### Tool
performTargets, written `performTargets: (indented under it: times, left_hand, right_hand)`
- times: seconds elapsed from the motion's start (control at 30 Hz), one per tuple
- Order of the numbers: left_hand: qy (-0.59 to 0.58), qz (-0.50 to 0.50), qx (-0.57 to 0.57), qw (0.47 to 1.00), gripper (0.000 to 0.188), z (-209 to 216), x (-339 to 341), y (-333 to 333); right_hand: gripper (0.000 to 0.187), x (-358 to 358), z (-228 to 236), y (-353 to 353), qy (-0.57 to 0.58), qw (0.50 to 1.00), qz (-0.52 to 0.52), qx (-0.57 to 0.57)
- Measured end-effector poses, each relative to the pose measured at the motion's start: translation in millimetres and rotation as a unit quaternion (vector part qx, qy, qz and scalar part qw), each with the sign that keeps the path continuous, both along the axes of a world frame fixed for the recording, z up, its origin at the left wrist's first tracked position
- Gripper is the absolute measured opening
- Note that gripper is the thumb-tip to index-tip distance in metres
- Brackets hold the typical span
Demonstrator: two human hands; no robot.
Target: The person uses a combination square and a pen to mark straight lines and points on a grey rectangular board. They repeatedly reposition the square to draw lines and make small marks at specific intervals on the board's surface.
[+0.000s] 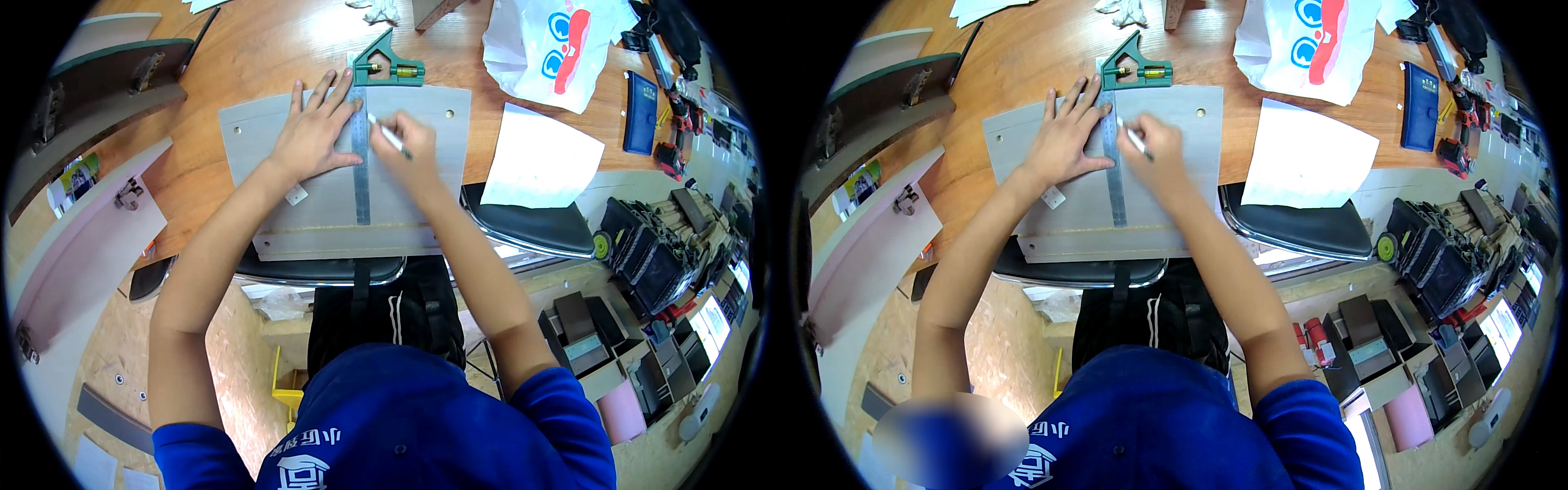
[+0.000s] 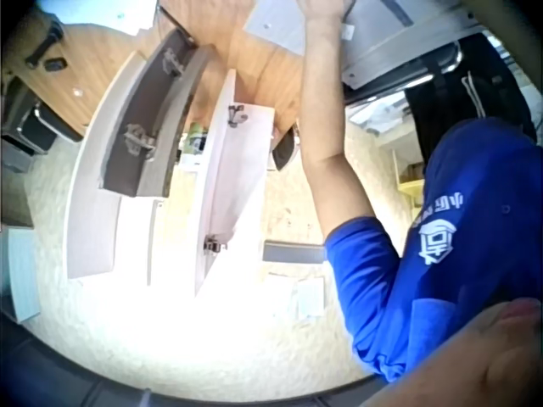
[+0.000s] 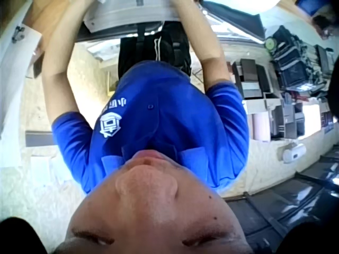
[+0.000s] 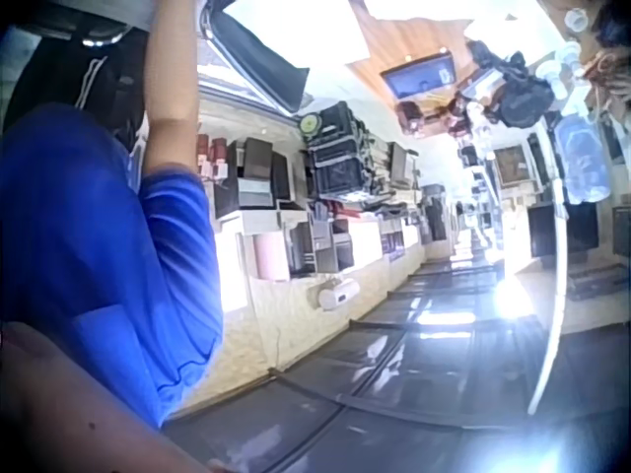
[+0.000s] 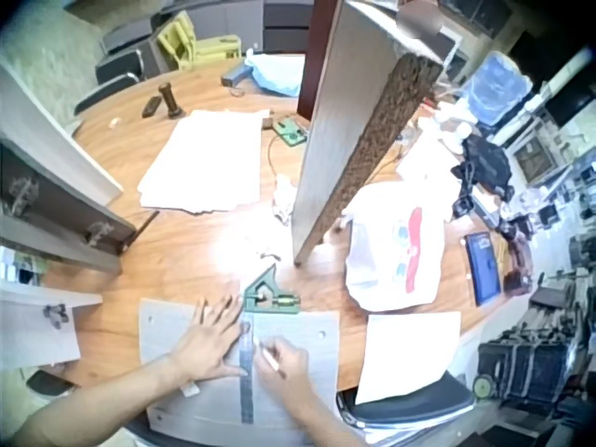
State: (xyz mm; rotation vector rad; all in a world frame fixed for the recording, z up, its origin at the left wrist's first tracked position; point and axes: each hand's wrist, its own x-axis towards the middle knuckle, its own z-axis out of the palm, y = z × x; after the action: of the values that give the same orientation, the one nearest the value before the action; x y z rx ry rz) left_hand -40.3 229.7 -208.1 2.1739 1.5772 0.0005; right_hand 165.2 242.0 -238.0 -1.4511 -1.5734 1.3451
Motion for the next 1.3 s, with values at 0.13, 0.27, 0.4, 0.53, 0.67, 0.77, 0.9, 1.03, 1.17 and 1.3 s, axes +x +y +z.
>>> performTargets:
  times: [0.13, 0.27, 0.4, 0.53, 0.67, 0.77, 0.9, 1.03, 1.17, 1.3]
  left_hand:
    - [-0.006, 0.004, -0.003, 1.000, 0.093, 0.6, -0.8, 0.3]
    - [-0.007, -0.003, 0.009, 1.000, 0.093, -3.1, -0.5, 1.2]
    - [0.003, -0.009, -0.002, 1.000, 0.094, 0.4, -0.3, 4.0]
    - [-0.008, -0.002, -0.006, 1.000, 0.094, 1.3, -2.7, -0.7]
    - [-0.048, 0.007, 0.001, 0.999, 0.083, -1.1, -1.4, 2.0]
    - [-0.104, 0.029, 0.044, 0.993, 0.070, -5.4, -8.7, 4.5]
    - [-0.209, 0.219, 0.023, 0.953, 0.054, -8.2, -12.0, 36.9]
    - [-0.244, 0.309, -0.083, 0.915, 0.058, 0.2, -10.6, 83.8]
    - [-0.297, 0.323, -0.166, 0.883, 0.054, -25.9, -36.7, 99.4]
    - [-0.353, 0.456, -0.200, 0.792, 0.037, 4.1, -74.3, 79.5]
  right_hand:
    - [0.015, 6.3, 7.9, -32.7, 0.015, 0.999, -0.022, -0.021]
    - [0.013, -10.0, 1.3, 16.3, 0.026, 0.999, -0.030, 0.026]
    - [0.012, -22.9, -2.3, 41.5, 0.055, 0.995, -0.080, 0.003]
    - [0.019, 6.6, 13.5, -11.7, 0.098, 0.994, -0.052, 0.001]
    - [0.040, 25.1, 0.9, -10.7, -0.037, 0.969, 0.019, 0.244]
    - [0.045, 12.0, 7.9, 24.2, -0.188, 0.941, 0.045, 0.279]
    - [0.042, 10.6, -0.6, 46.2, -0.240, 0.927, 0.089, 0.274]
    - [0.042, 13.5, -9.1, 50.6, -0.202, 0.929, 0.126, 0.282]
    - [0.043, 4.5, -6.1, 58.2, -0.164, 0.929, 0.148, 0.296]
    - [0.047, 4.5, 10.1, 52.4, -0.073, 0.951, 0.127, 0.273]
